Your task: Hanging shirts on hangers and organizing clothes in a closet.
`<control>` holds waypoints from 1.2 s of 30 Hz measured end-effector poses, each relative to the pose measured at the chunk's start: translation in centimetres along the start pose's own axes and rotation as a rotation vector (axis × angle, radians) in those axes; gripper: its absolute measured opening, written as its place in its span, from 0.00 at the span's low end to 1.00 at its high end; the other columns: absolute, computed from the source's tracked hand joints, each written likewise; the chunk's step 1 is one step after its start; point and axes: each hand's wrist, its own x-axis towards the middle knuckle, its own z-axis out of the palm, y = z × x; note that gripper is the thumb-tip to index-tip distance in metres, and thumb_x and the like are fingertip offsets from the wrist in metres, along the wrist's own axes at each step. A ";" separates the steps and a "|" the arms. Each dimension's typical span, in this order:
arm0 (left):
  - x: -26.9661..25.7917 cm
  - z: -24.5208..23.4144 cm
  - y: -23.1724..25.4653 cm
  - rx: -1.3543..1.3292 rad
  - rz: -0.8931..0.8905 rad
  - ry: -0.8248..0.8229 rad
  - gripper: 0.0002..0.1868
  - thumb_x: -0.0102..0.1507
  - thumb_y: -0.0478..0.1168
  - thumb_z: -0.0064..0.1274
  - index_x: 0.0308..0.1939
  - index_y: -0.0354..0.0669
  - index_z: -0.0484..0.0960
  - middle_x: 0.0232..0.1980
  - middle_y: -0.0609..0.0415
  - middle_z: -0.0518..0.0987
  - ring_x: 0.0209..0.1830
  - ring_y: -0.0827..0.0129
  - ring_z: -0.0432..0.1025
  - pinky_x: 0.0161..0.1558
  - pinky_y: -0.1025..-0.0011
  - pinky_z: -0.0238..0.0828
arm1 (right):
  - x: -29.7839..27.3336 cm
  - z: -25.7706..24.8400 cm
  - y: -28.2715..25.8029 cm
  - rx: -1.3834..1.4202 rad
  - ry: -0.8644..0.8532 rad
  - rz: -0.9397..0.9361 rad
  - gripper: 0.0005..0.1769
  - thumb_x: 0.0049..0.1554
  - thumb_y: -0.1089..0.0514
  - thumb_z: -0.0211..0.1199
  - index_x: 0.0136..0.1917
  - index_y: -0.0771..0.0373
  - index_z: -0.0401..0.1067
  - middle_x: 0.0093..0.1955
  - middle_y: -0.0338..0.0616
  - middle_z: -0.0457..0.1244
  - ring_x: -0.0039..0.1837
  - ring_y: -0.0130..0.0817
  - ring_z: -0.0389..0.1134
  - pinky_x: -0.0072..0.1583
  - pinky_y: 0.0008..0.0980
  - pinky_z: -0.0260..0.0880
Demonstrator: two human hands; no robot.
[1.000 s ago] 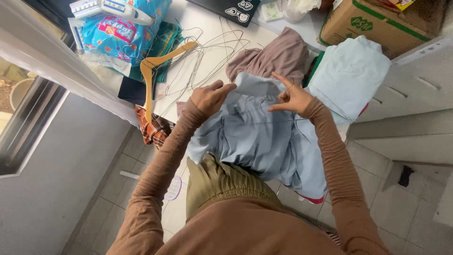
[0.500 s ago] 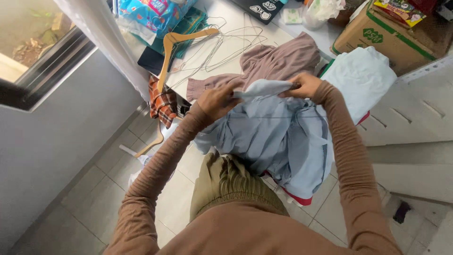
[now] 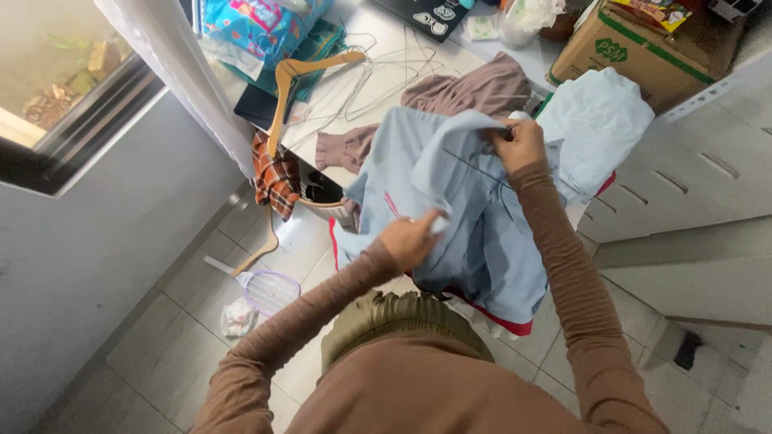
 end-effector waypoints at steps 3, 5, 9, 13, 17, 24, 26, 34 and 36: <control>-0.5 0.9 -2.6 0.051 0.459 0.049 0.21 0.65 0.42 0.55 0.61 0.42 0.73 0.45 0.41 0.85 0.30 0.60 0.78 0.41 0.55 0.75 | -2.2 -0.9 -3.1 0.279 -0.157 0.066 0.08 0.62 0.65 0.64 0.54 0.70 0.78 0.41 0.36 0.68 0.42 0.19 0.63 0.43 0.24 0.64; -1.0 -2.2 -4.3 0.021 0.383 0.157 0.16 0.67 0.41 0.54 0.59 0.47 0.77 0.46 0.48 0.86 0.34 0.63 0.79 0.43 0.60 0.76 | -3.3 -2.0 -3.3 0.270 -0.177 0.071 0.08 0.62 0.66 0.64 0.54 0.70 0.78 0.41 0.36 0.68 0.42 0.19 0.63 0.43 0.24 0.64; -0.7 -9.0 -8.4 -0.030 0.108 0.562 0.12 0.76 0.44 0.49 0.63 0.54 0.76 0.61 0.56 0.81 0.59 0.65 0.79 0.61 0.68 0.77 | -5.5 -4.8 -6.5 0.231 -0.185 -0.036 0.07 0.62 0.66 0.62 0.53 0.70 0.78 0.44 0.36 0.69 0.45 0.19 0.66 0.47 0.22 0.68; 2.0 -12.6 -11.2 -0.039 0.135 0.361 0.25 0.71 0.46 0.49 0.72 0.48 0.72 0.72 0.45 0.73 0.74 0.51 0.65 0.75 0.50 0.54 | -7.1 -8.3 -7.0 0.174 -0.158 0.066 0.09 0.58 0.67 0.63 0.53 0.69 0.79 0.40 0.36 0.68 0.41 0.20 0.64 0.43 0.23 0.65; 4.1 -9.5 -15.8 0.399 0.292 -0.039 0.35 0.67 0.51 0.46 0.79 0.51 0.68 0.81 0.44 0.59 0.80 0.43 0.47 0.74 0.36 0.27 | -8.5 -12.3 -8.4 0.066 -0.172 0.066 0.09 0.56 0.69 0.62 0.49 0.69 0.80 0.39 0.38 0.68 0.41 0.22 0.66 0.44 0.25 0.66; 4.2 -7.6 -15.9 -1.414 -0.297 -0.938 0.39 0.81 0.62 0.47 0.60 0.17 0.65 0.56 0.28 0.67 0.58 0.45 0.62 0.67 0.51 0.59 | -11.1 -17.1 -6.7 0.083 -0.088 0.170 0.10 0.57 0.70 0.62 0.51 0.69 0.78 0.44 0.42 0.70 0.44 0.26 0.71 0.47 0.25 0.72; 4.4 -8.6 -9.9 -1.132 -0.157 -0.826 0.34 0.73 0.59 0.46 0.66 0.28 0.66 0.66 0.40 0.66 0.62 0.55 0.66 0.66 0.59 0.64 | -11.3 -16.4 -6.9 0.097 -0.091 0.169 0.09 0.57 0.69 0.62 0.51 0.69 0.78 0.44 0.43 0.70 0.44 0.26 0.71 0.47 0.26 0.72; 5.7 -5.8 -12.0 -0.219 0.309 -0.609 0.29 0.66 0.52 0.54 0.65 0.38 0.79 0.69 0.45 0.76 0.67 0.59 0.72 0.68 0.62 0.66 | -12.9 -16.5 -6.9 0.053 0.006 0.192 0.10 0.57 0.69 0.61 0.52 0.70 0.79 0.43 0.43 0.70 0.44 0.27 0.68 0.48 0.26 0.69; 5.2 -10.2 -10.6 -0.100 -0.017 -0.320 0.23 0.68 0.57 0.50 0.56 0.44 0.79 0.52 0.48 0.83 0.51 0.65 0.78 0.54 0.65 0.75 | -13.5 -17.6 -5.1 -0.075 0.064 0.295 0.10 0.60 0.67 0.64 0.55 0.69 0.79 0.42 0.42 0.68 0.42 0.25 0.63 0.44 0.26 0.64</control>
